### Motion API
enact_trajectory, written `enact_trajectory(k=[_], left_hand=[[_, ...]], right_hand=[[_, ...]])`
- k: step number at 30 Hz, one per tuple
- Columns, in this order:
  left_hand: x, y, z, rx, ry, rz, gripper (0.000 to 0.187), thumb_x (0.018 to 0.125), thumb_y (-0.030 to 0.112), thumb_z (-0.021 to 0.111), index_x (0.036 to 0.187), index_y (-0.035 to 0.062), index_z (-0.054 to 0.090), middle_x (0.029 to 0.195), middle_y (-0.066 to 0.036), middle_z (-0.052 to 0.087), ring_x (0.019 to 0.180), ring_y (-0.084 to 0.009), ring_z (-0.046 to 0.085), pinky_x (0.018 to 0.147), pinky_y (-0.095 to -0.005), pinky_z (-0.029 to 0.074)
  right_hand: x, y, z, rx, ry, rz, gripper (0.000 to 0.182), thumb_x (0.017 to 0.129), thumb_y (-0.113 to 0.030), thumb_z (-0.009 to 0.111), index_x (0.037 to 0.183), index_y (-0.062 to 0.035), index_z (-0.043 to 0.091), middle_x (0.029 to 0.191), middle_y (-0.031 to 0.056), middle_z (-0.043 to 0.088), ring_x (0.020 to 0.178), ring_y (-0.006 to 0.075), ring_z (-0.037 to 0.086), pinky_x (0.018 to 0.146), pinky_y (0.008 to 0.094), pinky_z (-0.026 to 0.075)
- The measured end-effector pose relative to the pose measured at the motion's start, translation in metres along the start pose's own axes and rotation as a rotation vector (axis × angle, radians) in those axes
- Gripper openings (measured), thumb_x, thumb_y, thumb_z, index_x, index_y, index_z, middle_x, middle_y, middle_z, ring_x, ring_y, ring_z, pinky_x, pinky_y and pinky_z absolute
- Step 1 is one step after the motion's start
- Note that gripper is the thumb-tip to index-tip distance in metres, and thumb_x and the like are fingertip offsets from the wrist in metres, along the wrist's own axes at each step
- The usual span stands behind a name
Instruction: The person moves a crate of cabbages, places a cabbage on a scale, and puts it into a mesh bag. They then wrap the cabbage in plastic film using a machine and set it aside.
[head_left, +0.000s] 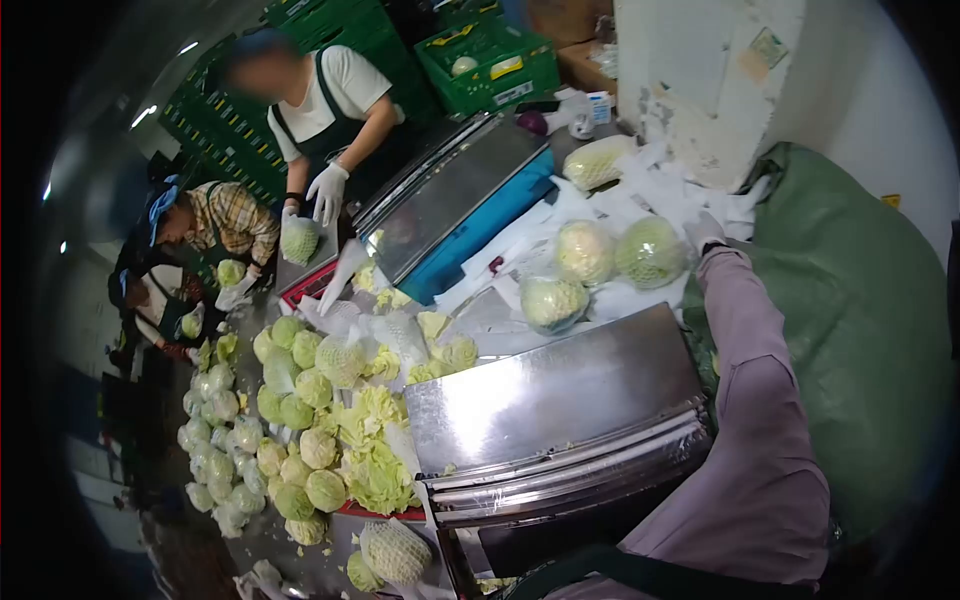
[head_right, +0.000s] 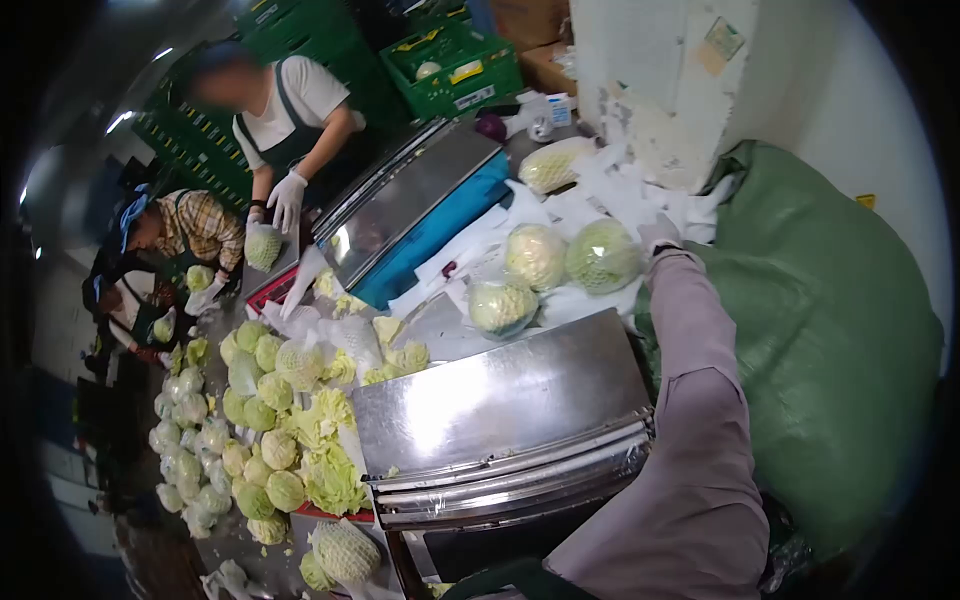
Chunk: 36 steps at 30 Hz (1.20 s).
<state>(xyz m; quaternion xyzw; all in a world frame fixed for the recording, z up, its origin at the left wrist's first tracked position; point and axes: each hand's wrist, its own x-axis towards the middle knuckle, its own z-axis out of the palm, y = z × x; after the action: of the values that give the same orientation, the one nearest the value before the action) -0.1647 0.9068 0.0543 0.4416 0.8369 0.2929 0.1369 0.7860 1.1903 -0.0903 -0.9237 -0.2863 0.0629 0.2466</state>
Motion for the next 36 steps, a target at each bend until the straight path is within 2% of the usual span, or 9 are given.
enact_trajectory(k=[3,5,8,13,19,21,23,30,36], left_hand=[[-0.027,0.141,0.020,-0.300,0.126,-0.467,0.045,0.087,0.018,0.057,0.127,0.0010,0.048,0.137,-0.018,0.036,0.123,-0.0322,0.038,0.093,-0.0438,0.041],[-0.009,0.056,0.016,-0.440,0.169,-0.308,0.052,0.087,0.016,0.056,0.135,0.0071,0.038,0.134,-0.010,0.039,0.109,-0.0207,0.048,0.090,-0.0350,0.040],[-0.020,0.092,0.016,-0.483,0.140,-0.234,0.045,0.086,0.010,0.056,0.129,0.0055,0.045,0.116,-0.004,0.051,0.095,-0.0137,0.050,0.080,-0.0270,0.041],[-0.042,0.110,0.025,-0.566,0.061,0.007,0.038,0.088,0.008,0.057,0.123,-0.0017,0.048,0.112,-0.010,0.055,0.101,-0.0159,0.054,0.088,-0.0268,0.043],[-0.098,0.140,0.074,-0.649,-0.478,0.143,0.030,0.089,0.011,0.059,0.116,-0.0009,0.056,0.105,-0.005,0.061,0.092,-0.0114,0.056,0.082,-0.0250,0.045],[-0.120,0.154,0.076,-0.627,-0.640,0.169,0.031,0.089,0.010,0.057,0.119,0.0000,0.055,0.108,-0.007,0.061,0.100,-0.0124,0.056,0.088,-0.0266,0.044],[-0.139,0.150,0.084,-0.752,-0.596,0.192,0.025,0.087,0.010,0.061,0.110,0.0017,0.061,0.100,-0.007,0.064,0.095,-0.0132,0.059,0.084,-0.0264,0.046],[-0.139,0.172,0.008,-0.550,-0.227,0.964,0.057,0.067,0.022,0.080,0.116,0.0057,0.056,0.107,-0.009,0.058,0.101,-0.0274,0.055,0.088,-0.0372,0.043],[-0.143,0.136,0.004,-0.861,-0.502,0.545,0.018,0.080,0.015,0.066,0.095,0.0032,0.066,0.082,-0.010,0.062,0.078,-0.0247,0.061,0.073,-0.0340,0.047]], right_hand=[[0.022,0.028,0.044,-0.234,-0.258,-0.014,0.047,0.077,-0.046,0.059,0.108,-0.0124,0.065,0.113,0.0167,0.061,0.105,0.0342,0.057,0.091,0.0390,0.045],[0.020,0.027,0.036,-0.645,-0.238,-0.397,0.029,0.087,-0.031,0.048,0.098,-0.0135,0.069,0.100,0.0166,0.065,0.096,0.0325,0.062,0.083,0.0428,0.049],[0.026,0.004,-0.006,-0.726,-0.186,-0.202,0.028,0.091,-0.022,0.047,0.106,-0.0065,0.065,0.108,0.0153,0.064,0.103,0.0258,0.060,0.087,0.0358,0.047],[0.010,-0.034,-0.068,0.076,0.372,-0.409,0.029,0.093,-0.021,0.049,0.113,-0.0041,0.062,0.112,0.0135,0.063,0.105,0.0204,0.058,0.088,0.0328,0.045],[-0.259,-0.168,-0.204,1.031,-0.205,-0.719,0.034,0.094,-0.010,0.048,0.127,-0.0009,0.050,0.121,0.0132,0.056,0.108,0.0190,0.053,0.089,0.0314,0.042],[-0.309,-0.145,-0.200,0.798,0.058,-1.384,0.037,0.089,-0.007,0.054,0.125,0.0012,0.050,0.117,0.0143,0.057,0.102,0.0181,0.054,0.084,0.0307,0.043],[-0.387,-0.151,-0.211,1.344,-0.762,-0.978,0.030,0.087,-0.016,0.061,0.111,0.0012,0.058,0.099,0.0099,0.060,0.089,0.0172,0.055,0.076,0.0265,0.043],[-0.616,-0.201,-0.196,0.804,-1.015,-0.801,0.015,0.080,-0.011,0.069,0.080,0.0034,0.064,0.069,0.0022,0.060,0.063,0.0073,0.053,0.056,0.0225,0.043],[-0.681,-0.216,-0.184,1.142,-0.947,-1.064,0.055,0.080,-0.044,0.068,0.108,0.0026,0.060,0.090,0.0059,0.054,0.085,0.0140,0.054,0.068,0.0255,0.044]])
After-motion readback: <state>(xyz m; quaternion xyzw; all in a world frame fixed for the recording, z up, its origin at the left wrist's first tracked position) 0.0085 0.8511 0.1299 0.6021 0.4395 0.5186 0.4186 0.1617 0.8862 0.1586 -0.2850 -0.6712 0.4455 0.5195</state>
